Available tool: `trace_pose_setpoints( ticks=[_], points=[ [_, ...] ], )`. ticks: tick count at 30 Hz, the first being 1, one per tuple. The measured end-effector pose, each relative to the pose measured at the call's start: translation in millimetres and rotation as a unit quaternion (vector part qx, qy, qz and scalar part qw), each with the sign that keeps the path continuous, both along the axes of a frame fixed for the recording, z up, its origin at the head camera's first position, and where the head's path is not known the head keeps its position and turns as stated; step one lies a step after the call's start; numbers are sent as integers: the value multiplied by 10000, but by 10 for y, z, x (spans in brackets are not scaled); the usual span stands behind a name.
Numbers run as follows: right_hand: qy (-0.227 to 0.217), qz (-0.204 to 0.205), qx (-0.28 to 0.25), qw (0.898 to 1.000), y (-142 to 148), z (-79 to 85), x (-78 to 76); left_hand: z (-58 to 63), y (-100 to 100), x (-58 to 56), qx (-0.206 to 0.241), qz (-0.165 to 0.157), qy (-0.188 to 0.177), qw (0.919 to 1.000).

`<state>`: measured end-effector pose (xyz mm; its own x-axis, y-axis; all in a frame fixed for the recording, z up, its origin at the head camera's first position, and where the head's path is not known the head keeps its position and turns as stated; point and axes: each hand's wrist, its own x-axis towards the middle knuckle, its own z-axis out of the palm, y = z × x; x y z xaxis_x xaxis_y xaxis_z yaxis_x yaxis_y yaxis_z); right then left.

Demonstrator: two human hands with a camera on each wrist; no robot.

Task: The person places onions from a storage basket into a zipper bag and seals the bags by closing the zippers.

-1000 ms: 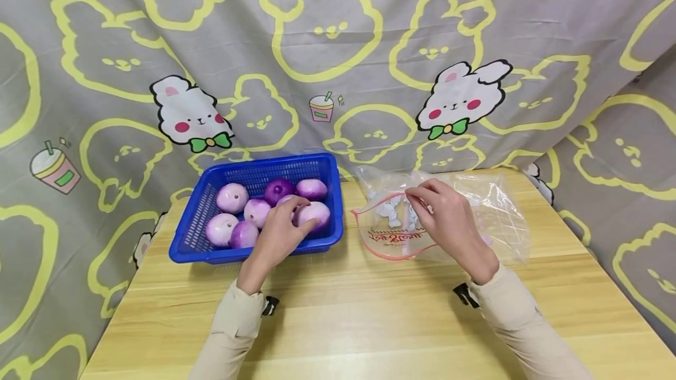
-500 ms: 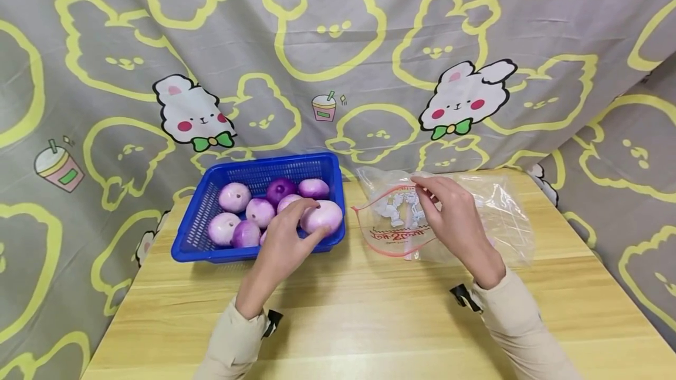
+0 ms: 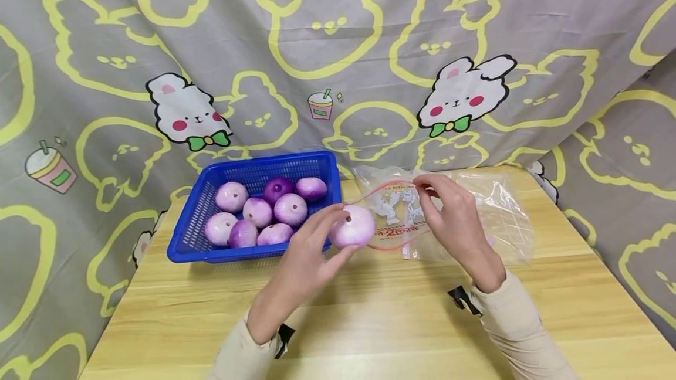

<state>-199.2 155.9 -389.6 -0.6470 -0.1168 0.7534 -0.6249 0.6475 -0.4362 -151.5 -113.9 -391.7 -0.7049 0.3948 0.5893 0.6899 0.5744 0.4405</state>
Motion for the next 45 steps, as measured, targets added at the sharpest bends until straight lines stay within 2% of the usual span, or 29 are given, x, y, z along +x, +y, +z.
trace_pose_setpoints(
  ticks=[5,10,19,25,32,45],
  points=[
    [193,126,-184,9996,-29,9,6,-17,179,31,-292,-157,111,9994],
    [332,217,-237,9989,-67,-6,8,-77,355,-7,-651,-300,328,9969],
    [432,36,-83,9990,-133,-23,18,-201,566,-114,-1324,-176,610,9892],
    [190,-117,51,9997,-146,-23,44,-272,615,-133,-1811,-25,738,9807],
    [-66,-314,108,9994,-111,6,80,-318,615,-151,-1955,17,695,9782],
    [200,-434,394,9981,-6,20,65,-343,578,-80,-2243,212,712,9717]
  ],
)
